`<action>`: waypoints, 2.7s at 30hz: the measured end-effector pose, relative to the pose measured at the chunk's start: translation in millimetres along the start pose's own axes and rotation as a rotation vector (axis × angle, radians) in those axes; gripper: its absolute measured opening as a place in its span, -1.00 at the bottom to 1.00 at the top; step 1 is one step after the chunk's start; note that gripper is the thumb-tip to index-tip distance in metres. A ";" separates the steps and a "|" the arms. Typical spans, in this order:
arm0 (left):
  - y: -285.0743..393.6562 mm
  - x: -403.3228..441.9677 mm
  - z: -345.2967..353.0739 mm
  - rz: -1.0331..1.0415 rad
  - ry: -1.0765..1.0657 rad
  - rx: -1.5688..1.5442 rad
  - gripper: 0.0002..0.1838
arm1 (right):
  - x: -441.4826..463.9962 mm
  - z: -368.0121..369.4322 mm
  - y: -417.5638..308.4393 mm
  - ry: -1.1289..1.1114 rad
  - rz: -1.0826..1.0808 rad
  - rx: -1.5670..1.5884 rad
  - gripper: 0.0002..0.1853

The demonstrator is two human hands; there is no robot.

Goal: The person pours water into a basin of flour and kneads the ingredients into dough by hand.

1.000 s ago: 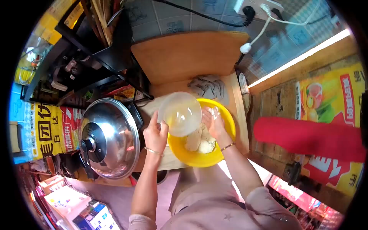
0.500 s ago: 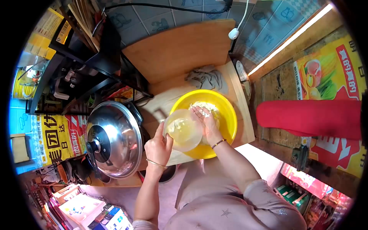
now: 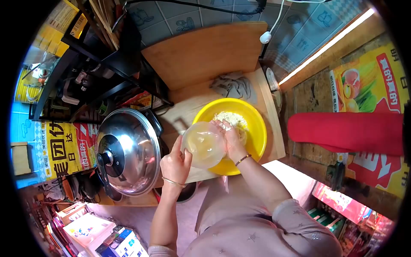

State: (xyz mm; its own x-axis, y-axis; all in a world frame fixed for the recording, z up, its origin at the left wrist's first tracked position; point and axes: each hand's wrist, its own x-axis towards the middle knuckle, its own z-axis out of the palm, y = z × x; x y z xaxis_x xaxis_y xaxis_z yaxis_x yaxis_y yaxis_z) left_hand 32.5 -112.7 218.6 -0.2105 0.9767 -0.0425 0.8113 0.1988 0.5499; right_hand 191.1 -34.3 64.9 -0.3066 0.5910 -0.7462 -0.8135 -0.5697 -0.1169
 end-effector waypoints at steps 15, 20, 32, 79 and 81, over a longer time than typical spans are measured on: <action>-27.6 -27.5 -19.9 -0.153 0.082 -0.228 -0.55 | 24.3 17.6 -33.9 -0.187 -0.145 -0.812 -0.72; -31.6 -39.4 -26.7 -0.168 0.100 -0.162 -0.54 | 28.5 53.8 -71.9 -0.082 -0.700 -2.282 -0.66; -7.8 -24.3 -17.8 -0.031 0.065 -0.100 -0.54 | -11.9 7.8 -13.7 -0.144 0.093 -0.516 -0.61; 10.4 -37.0 -22.7 -0.096 0.000 -0.107 -0.56 | -32.7 9.0 -15.9 -0.065 0.242 -0.327 -0.63; 5.3 -39.4 -23.2 -0.143 -0.018 -0.110 -0.56 | -23.2 -0.3 -15.9 -0.085 0.252 -0.320 -0.65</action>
State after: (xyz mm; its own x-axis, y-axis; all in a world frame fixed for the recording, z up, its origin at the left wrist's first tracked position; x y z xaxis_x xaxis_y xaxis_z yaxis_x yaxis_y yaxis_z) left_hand 32.4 -152.0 242.5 -0.3088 0.9407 -0.1405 0.7094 0.3262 0.6248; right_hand 211.2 -39.1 83.9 -0.5271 0.4482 -0.7220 -0.5175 -0.8432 -0.1456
